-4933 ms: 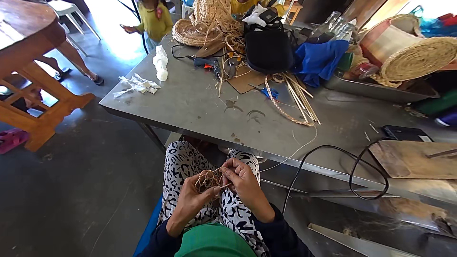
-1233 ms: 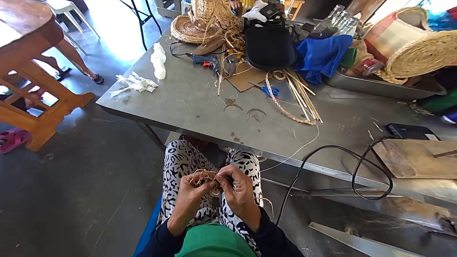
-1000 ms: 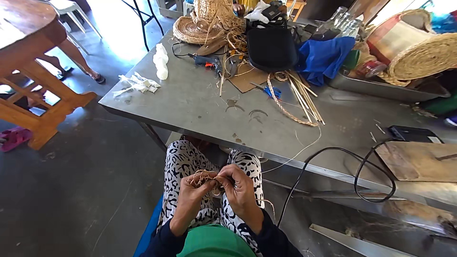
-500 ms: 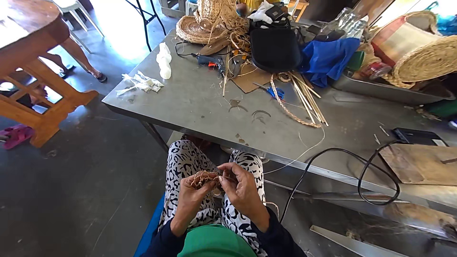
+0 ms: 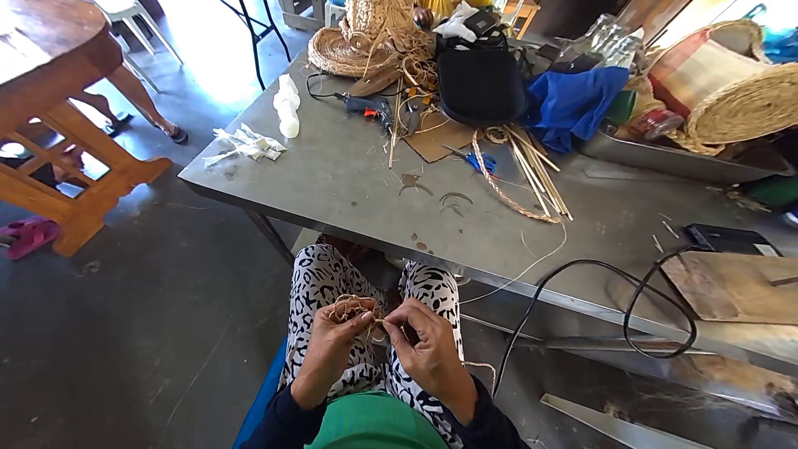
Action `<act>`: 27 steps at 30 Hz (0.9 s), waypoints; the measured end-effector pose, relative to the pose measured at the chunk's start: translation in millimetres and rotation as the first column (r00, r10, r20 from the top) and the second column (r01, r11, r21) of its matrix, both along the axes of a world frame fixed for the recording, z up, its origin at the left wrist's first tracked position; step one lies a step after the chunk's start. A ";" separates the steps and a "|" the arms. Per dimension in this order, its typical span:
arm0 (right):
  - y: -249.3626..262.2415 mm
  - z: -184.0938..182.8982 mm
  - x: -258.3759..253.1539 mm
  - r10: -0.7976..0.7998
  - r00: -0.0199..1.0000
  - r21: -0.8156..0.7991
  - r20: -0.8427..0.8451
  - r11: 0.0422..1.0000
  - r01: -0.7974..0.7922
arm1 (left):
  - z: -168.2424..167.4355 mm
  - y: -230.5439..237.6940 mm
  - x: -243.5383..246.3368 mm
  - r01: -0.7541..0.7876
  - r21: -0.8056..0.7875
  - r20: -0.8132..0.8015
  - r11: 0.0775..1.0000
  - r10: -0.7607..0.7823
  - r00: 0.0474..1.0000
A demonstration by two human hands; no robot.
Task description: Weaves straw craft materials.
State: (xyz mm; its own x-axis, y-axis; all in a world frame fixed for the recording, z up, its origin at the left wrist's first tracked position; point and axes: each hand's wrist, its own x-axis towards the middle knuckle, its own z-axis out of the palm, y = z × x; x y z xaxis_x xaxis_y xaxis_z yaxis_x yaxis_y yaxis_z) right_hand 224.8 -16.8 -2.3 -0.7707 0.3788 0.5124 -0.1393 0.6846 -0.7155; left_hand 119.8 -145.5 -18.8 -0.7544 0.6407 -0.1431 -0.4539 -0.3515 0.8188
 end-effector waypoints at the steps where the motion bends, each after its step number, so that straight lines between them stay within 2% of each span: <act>1: -1.3 -0.4 0.3 -0.011 1.000 -0.009 0.004 1.000 0.011 | -0.5 0.8 0.2 -0.005 -0.002 -0.004 1.000 0.005 1.000; 4: -3.4 -2.7 0.4 -0.036 0.999 0.012 0.014 0.999 0.036 | -4.2 2.1 1.0 -0.022 0.010 -0.053 1.000 0.022 0.998; 7: -5.2 -5.4 -1.2 -0.080 0.997 0.124 0.003 0.989 0.079 | -6.2 3.2 1.8 -0.046 0.004 -0.119 0.999 0.046 0.992; 11: -4.6 -5.7 -2.2 -0.054 0.999 0.187 0.009 0.981 0.051 | -9.2 4.4 3.1 -0.081 0.014 -0.191 0.997 0.083 0.978; 15: -2.3 -10.5 -4.9 -0.005 1.000 0.128 0.013 0.992 0.004 | -10.0 5.1 4.9 -0.082 0.034 -0.209 0.996 0.088 0.974; 21: -1.3 -14.6 -6.2 0.000 1.000 0.044 -0.002 0.999 0.000 | -8.6 3.1 2.3 -0.009 0.007 -0.203 1.000 0.010 0.979; 27: -3.5 -15.7 -7.3 -0.007 1.000 0.005 -0.004 1.000 0.007 | -7.1 3.4 1.8 -0.023 -0.010 -0.136 1.000 0.021 0.991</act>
State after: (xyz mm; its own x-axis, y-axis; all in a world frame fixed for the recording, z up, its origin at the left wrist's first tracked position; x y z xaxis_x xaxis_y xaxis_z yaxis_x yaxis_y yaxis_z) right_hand 217.6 -20.3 -18.0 -0.7660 0.3819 0.5171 -0.1368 0.6891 -0.7116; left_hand 121.6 -142.1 -26.0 -0.7812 0.6226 -0.0455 -0.3305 -0.3507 0.8762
